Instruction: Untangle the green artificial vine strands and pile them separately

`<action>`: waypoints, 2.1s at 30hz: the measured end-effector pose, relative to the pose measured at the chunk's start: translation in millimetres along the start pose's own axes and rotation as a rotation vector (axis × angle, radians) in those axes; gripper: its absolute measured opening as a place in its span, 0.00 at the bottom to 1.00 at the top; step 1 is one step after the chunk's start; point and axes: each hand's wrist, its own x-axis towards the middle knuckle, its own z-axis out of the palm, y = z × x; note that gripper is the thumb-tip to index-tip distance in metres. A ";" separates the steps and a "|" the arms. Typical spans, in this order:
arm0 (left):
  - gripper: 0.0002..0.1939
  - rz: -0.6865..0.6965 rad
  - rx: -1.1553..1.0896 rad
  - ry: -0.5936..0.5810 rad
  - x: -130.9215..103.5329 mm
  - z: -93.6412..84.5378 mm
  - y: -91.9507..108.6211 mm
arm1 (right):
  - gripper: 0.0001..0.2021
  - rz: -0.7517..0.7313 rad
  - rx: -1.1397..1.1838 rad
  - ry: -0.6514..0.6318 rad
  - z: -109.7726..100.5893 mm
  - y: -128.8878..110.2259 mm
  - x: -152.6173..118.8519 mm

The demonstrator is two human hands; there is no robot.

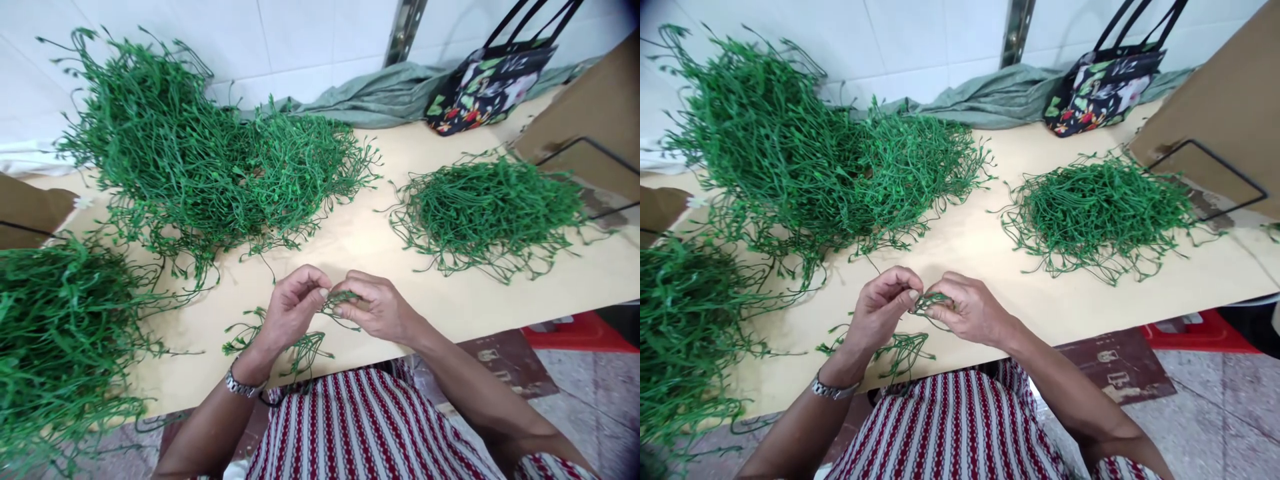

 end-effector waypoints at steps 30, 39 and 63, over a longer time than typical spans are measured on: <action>0.11 0.026 0.317 -0.505 -0.3 -12.0 19.8 | 0.13 -0.157 0.270 -0.425 -16.9 9.6 -0.9; 0.07 -0.027 0.201 -0.271 3.6 -8.1 4.7 | 0.09 0.001 0.071 0.020 -8.0 1.2 -1.9; 0.04 0.027 0.426 -0.173 -3.1 -1.3 5.1 | 0.04 -0.045 0.129 0.107 11.0 5.5 -8.7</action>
